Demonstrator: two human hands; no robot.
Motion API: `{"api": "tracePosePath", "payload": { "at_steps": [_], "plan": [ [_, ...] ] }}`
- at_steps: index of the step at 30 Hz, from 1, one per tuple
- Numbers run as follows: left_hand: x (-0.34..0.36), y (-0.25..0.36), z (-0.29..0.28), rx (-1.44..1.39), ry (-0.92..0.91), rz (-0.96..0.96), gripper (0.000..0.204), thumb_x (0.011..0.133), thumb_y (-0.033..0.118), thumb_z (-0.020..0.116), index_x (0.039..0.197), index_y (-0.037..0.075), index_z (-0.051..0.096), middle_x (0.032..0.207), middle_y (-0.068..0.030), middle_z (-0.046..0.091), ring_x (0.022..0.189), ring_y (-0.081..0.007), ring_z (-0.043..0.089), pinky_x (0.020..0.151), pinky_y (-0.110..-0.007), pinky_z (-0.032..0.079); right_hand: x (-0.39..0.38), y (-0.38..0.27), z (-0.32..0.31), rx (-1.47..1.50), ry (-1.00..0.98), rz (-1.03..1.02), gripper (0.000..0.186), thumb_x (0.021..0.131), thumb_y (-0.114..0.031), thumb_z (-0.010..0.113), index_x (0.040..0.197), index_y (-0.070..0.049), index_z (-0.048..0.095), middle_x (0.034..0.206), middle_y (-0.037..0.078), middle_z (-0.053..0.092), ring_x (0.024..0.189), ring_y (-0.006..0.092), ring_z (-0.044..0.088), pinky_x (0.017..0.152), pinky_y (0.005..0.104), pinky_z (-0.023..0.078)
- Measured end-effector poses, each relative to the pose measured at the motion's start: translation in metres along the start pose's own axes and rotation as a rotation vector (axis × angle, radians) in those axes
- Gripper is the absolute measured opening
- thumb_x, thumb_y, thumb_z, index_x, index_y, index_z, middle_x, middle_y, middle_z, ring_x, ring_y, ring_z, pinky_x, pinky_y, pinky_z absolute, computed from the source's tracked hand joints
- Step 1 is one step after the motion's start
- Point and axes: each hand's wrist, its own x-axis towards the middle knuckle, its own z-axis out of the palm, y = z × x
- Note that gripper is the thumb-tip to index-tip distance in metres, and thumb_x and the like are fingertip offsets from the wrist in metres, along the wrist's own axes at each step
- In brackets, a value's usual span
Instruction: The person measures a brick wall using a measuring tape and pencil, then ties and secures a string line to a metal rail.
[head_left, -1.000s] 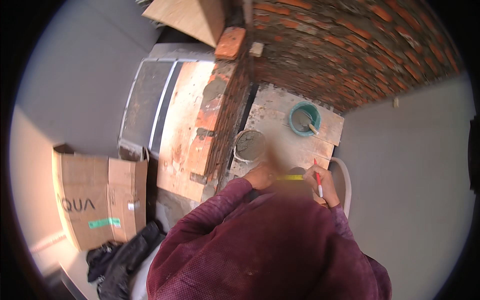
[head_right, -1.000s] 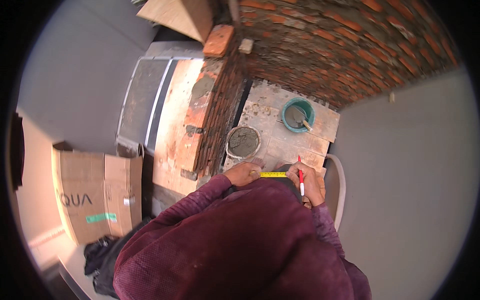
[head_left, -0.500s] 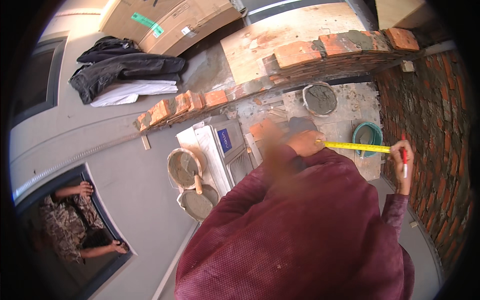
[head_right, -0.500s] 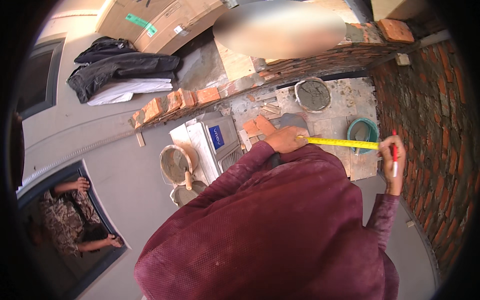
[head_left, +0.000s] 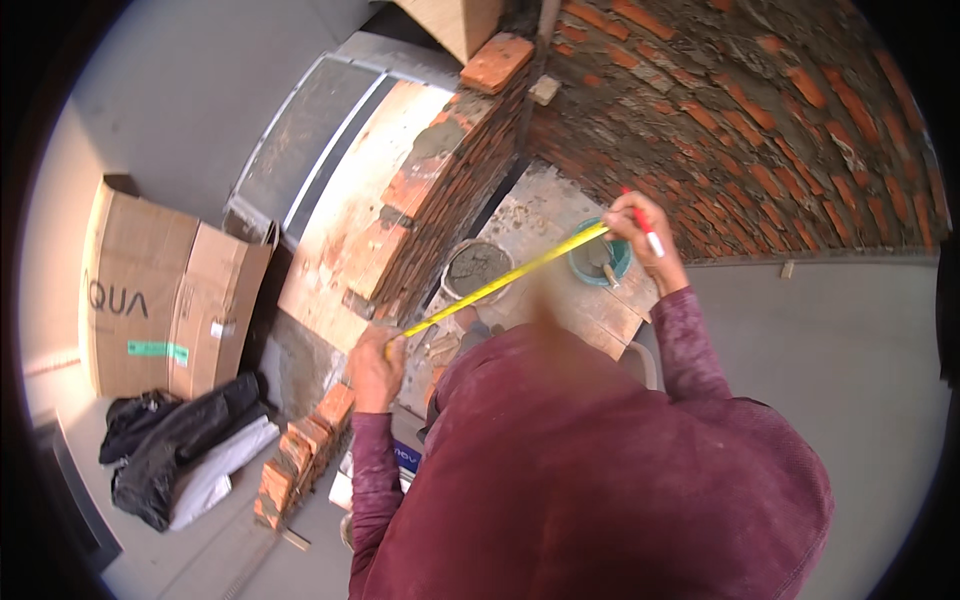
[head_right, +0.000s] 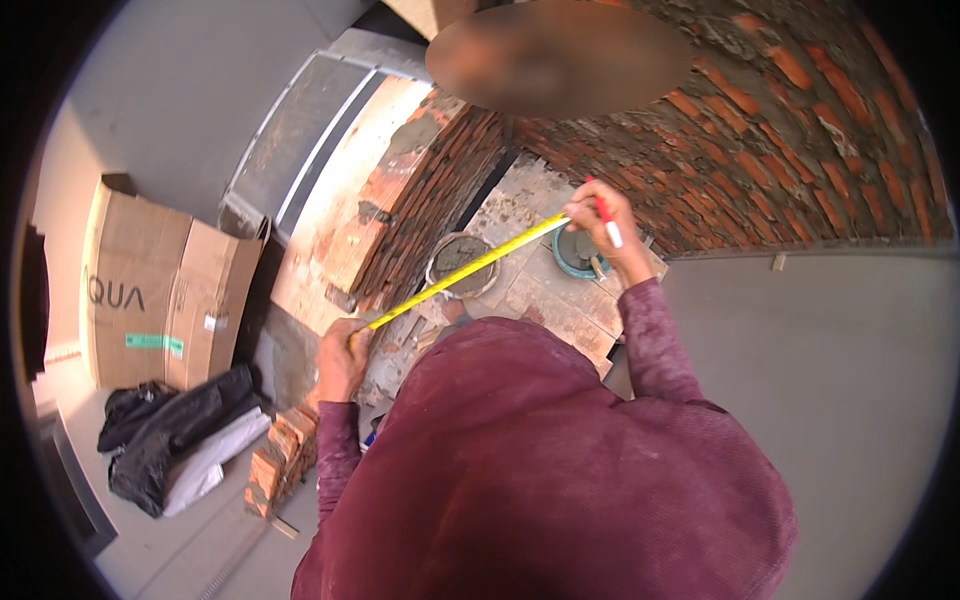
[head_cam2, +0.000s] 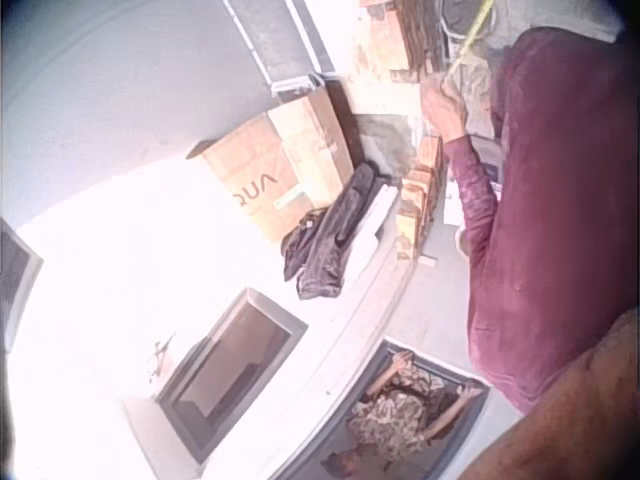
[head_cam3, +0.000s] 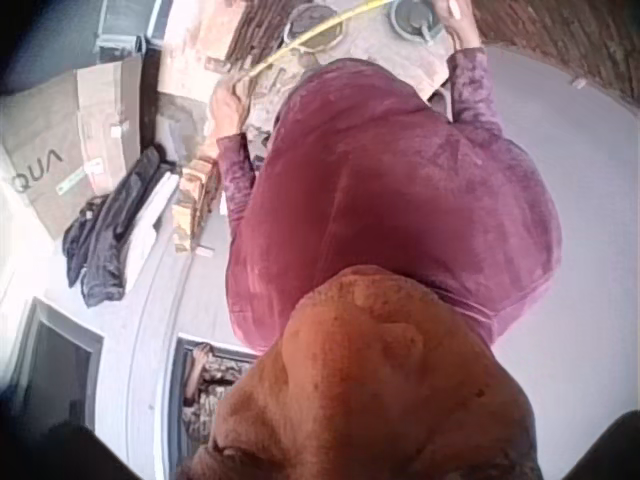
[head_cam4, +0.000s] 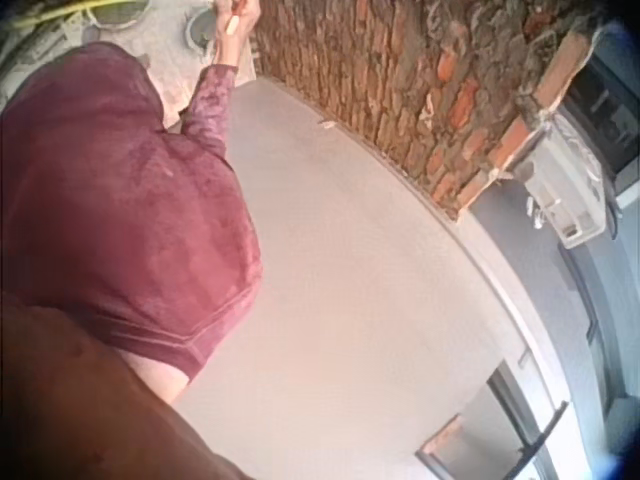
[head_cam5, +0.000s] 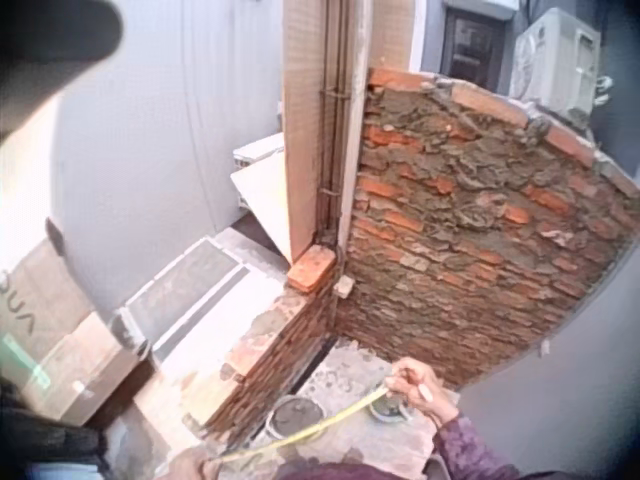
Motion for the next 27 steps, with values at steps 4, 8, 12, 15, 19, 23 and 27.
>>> {"api": "tracePosePath", "payload": {
  "at_steps": [4,8,12,15,19,23,27],
  "plan": [
    [0.074,0.012,-0.068,0.270,0.070,0.251,0.009,0.080,0.011,0.067,0.082,0.002,0.068,0.079,-0.0143,0.064,0.074,-0.0348,0.063,0.066,-0.045,0.048,-0.004,0.042,0.035,0.153,0.067,0.029,0.014,0.093,-0.011,0.065,0.097,0.000,0.058,0.085,0.006,0.064,0.075,0.0119,0.065,0.069,0.0251,0.058],
    [0.116,0.026,-0.106,0.463,0.105,0.379,0.006,0.080,0.012,0.067,0.082,0.007,0.068,0.079,-0.0087,0.061,0.077,-0.0290,0.060,0.069,-0.041,0.043,0.000,0.065,0.065,0.186,0.096,0.034,0.014,0.093,-0.011,0.065,0.098,0.000,0.059,0.085,0.005,0.064,0.074,0.0127,0.065,0.069,0.0264,0.059],
    [0.112,0.007,-0.103,0.439,0.127,0.315,0.005,0.075,0.012,0.067,0.076,0.007,0.069,0.078,-0.0101,0.063,0.075,-0.0306,0.064,0.066,-0.043,0.049,0.001,0.079,0.079,0.125,0.122,0.014,0.016,0.092,-0.015,0.066,0.098,-0.001,0.059,0.083,0.004,0.058,0.075,0.0132,0.064,0.068,0.0279,0.060],
    [0.102,-0.025,-0.046,0.467,0.073,0.167,0.008,0.071,0.013,0.064,0.074,0.008,0.070,0.073,-0.0122,0.064,0.074,-0.0307,0.064,0.065,-0.044,0.050,0.011,0.098,0.055,0.167,0.220,0.179,0.019,0.089,-0.016,0.069,0.102,-0.005,0.060,0.086,0.002,0.057,0.079,0.0126,0.060,0.071,0.0296,0.060],
    [0.070,-0.006,-0.004,0.385,0.107,0.006,0.010,0.077,0.017,0.062,0.077,0.011,0.070,0.081,-0.0070,0.065,0.083,-0.0251,0.064,0.069,-0.042,0.045,0.048,0.132,0.019,0.244,0.145,0.310,0.014,0.090,-0.009,0.069,0.101,-0.007,0.061,0.091,0.004,0.064,0.080,0.0130,0.063,0.072,0.0265,0.059],
    [0.042,-0.005,0.045,0.298,0.213,-0.182,0.011,0.077,0.019,0.061,0.074,0.010,0.068,0.079,-0.0087,0.063,0.082,-0.0271,0.063,0.068,-0.044,0.043,0.105,0.137,0.007,0.213,-0.029,0.384,0.012,0.091,-0.008,0.068,0.100,-0.006,0.061,0.091,0.004,0.063,0.080,0.0129,0.063,0.074,0.0257,0.059],
    [0.033,0.015,0.070,0.225,0.189,-0.393,0.012,0.075,0.018,0.059,0.075,0.008,0.067,0.078,-0.0122,0.063,0.080,-0.0321,0.063,0.068,-0.047,0.044,0.160,0.134,0.005,0.184,-0.187,0.337,0.011,0.091,-0.006,0.066,0.100,-0.005,0.060,0.094,0.005,0.065,0.085,0.0134,0.064,0.076,0.0260,0.059]
  ]
}}
